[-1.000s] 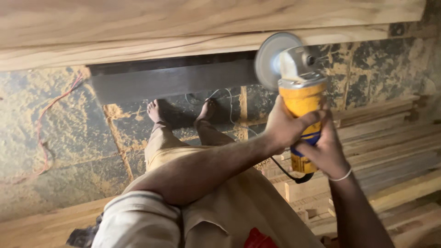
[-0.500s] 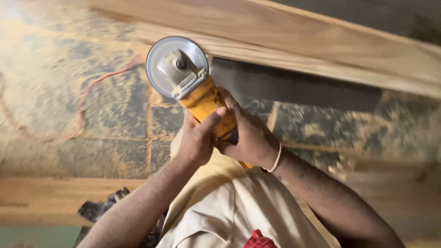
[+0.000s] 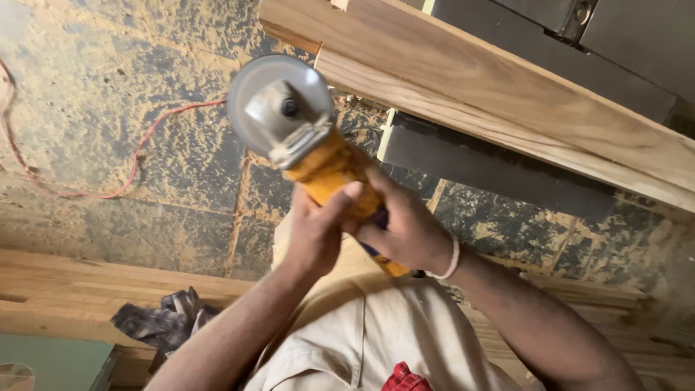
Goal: The person uses a handheld grinder to sand a long wooden board placed on a workshop table.
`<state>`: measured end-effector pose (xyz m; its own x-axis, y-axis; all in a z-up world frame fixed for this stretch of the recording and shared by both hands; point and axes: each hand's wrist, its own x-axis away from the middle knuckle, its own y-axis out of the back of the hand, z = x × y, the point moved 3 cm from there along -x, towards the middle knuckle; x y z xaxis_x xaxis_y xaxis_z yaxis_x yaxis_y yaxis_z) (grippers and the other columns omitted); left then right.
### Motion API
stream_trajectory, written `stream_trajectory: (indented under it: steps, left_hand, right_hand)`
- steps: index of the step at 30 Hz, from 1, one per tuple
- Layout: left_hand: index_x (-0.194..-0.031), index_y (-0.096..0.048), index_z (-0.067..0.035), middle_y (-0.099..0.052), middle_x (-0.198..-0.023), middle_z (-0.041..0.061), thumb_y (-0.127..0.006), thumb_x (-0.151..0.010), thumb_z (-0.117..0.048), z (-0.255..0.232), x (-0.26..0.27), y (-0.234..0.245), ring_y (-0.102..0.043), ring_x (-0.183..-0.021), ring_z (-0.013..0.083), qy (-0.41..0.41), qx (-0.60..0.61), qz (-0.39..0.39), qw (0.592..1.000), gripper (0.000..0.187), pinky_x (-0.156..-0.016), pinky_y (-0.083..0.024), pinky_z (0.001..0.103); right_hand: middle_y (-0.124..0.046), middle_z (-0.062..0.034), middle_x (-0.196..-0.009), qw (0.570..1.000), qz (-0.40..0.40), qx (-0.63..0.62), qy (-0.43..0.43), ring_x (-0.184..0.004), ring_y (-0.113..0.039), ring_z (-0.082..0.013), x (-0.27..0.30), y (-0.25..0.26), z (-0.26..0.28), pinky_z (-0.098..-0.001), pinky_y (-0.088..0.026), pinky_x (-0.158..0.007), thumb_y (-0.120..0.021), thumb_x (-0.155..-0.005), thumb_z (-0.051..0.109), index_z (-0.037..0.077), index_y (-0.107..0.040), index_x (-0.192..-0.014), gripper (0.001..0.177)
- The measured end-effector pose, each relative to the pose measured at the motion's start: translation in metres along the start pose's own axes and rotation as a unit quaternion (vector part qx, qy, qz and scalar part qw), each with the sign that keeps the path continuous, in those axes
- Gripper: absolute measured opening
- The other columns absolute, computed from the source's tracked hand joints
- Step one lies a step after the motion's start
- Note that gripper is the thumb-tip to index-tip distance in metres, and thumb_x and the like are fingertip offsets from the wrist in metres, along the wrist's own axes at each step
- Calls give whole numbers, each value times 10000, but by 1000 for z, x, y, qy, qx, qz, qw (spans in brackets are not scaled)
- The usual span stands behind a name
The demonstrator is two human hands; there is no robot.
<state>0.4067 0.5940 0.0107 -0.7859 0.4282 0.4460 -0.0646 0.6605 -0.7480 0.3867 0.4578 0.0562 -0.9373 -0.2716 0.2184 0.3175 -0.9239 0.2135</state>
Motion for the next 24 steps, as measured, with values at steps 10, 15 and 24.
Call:
stream_trajectory:
  steps: [10,15,24]
  left_hand:
    - [-1324,-432,-24,-632,-1125,137,-777,-889,-172,56,-13,-21,-697,-983,221,90,-72,40,992,575,-849,-656,383]
    - [-1356,-444,-18,-665,-1129,105,-778,-876,-159,105,-5,-48,-686,-965,182,100,-169,60,979,601,-832,-610,331]
    - [-1371,-433,-31,-658,-1146,90,-777,-870,-130,101,-6,-41,-675,-997,176,95,-126,68,985,616,-849,-593,335]
  right_hand:
    - [-438,-213,-1628,996,-77,31,-42,-1487,-488,-303,59,23,-41,-410,-439,-1215,-694,-1014,213,27,-187,-1655,838]
    - [-313,-203,-1685,988,-132,-14,-85,-1510,-401,-295,127,39,-61,-430,-373,-1232,-654,-1007,191,27,-194,-1651,808]
    - [-350,-171,-1656,976,-176,-78,-100,-1448,-456,-264,118,30,-64,-424,-417,-1208,-654,-1006,206,63,-226,-1645,782]
